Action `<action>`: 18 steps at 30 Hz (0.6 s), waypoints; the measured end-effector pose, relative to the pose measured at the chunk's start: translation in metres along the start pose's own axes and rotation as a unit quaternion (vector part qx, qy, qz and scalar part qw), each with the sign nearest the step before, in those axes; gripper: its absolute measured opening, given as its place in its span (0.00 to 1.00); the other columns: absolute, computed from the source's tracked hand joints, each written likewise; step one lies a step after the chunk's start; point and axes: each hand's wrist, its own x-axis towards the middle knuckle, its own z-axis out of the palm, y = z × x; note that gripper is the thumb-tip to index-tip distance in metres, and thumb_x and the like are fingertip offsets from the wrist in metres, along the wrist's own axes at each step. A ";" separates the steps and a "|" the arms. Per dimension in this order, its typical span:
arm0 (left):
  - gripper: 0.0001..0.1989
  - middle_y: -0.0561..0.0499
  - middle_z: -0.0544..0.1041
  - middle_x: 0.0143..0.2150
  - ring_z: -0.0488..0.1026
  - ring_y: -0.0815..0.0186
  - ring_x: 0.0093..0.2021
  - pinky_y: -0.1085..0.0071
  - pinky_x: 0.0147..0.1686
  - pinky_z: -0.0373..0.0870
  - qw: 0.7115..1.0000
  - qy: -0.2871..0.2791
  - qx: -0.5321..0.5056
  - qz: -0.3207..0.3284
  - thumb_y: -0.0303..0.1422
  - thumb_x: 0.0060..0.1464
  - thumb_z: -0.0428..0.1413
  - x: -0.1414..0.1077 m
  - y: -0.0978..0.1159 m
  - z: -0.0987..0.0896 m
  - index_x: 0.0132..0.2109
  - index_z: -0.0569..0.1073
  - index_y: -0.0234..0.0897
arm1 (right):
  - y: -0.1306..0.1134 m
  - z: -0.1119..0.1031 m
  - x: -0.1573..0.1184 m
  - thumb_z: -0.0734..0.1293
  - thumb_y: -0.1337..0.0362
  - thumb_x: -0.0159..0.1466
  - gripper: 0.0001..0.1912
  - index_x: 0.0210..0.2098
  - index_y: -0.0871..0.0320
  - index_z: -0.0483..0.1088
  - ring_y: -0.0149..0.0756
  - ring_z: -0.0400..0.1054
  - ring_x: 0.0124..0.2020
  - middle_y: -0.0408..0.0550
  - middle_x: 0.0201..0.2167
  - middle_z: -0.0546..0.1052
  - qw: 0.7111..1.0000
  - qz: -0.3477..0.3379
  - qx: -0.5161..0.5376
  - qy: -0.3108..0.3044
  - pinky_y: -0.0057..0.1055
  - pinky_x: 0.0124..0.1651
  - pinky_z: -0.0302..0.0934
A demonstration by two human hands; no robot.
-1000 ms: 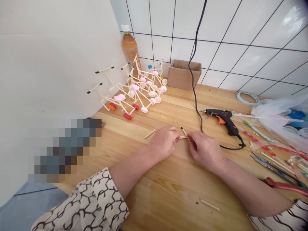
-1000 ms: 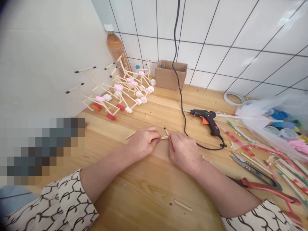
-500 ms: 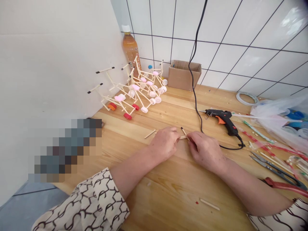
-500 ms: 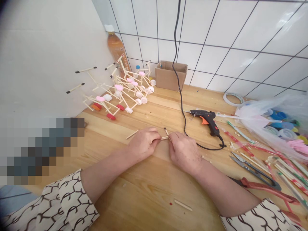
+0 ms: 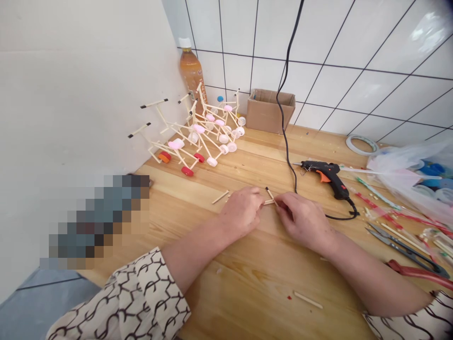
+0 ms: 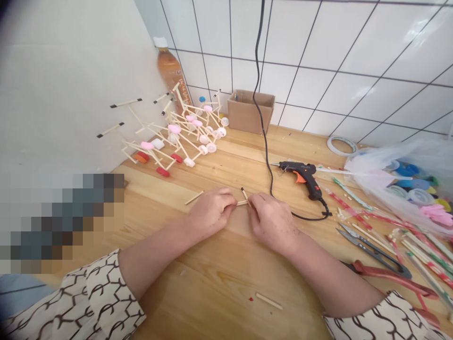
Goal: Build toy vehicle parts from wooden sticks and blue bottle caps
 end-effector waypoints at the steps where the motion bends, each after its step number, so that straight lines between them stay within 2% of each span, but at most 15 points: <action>1: 0.12 0.49 0.72 0.31 0.71 0.64 0.35 0.71 0.35 0.66 1.000 0.001 -0.001 0.002 0.25 0.55 0.48 0.000 0.000 0.000 0.29 0.74 0.35 | 0.002 -0.001 0.001 0.57 0.66 0.63 0.11 0.36 0.59 0.71 0.41 0.70 0.33 0.49 0.32 0.76 1.000 0.004 0.011 0.005 0.31 0.31 0.55; 6: 0.11 0.49 0.72 0.32 0.71 0.64 0.34 0.70 0.35 0.66 1.000 0.008 0.005 0.013 0.25 0.55 0.48 -0.001 -0.002 0.002 0.30 0.74 0.34 | 0.016 -0.002 0.005 0.56 0.64 0.63 0.13 0.35 0.60 0.72 0.39 0.70 0.31 0.50 0.31 0.77 0.995 0.041 0.080 0.050 0.32 0.33 0.58; 9: 0.11 0.49 0.72 0.31 0.70 0.65 0.34 0.71 0.35 0.66 1.000 0.013 0.007 0.014 0.25 0.55 0.48 -0.001 -0.002 0.003 0.30 0.74 0.34 | 0.016 0.000 0.006 0.58 0.65 0.62 0.12 0.35 0.59 0.72 0.37 0.69 0.30 0.49 0.30 0.77 0.993 0.055 0.095 0.044 0.31 0.32 0.58; 18: 0.11 0.50 0.72 0.31 0.71 0.64 0.33 0.71 0.34 0.65 1.000 0.006 0.001 0.007 0.25 0.55 0.48 0.000 0.000 0.001 0.29 0.73 0.35 | -0.001 0.005 0.001 0.59 0.67 0.62 0.09 0.36 0.59 0.71 0.39 0.70 0.33 0.48 0.31 0.76 0.999 0.029 0.016 0.015 0.31 0.31 0.56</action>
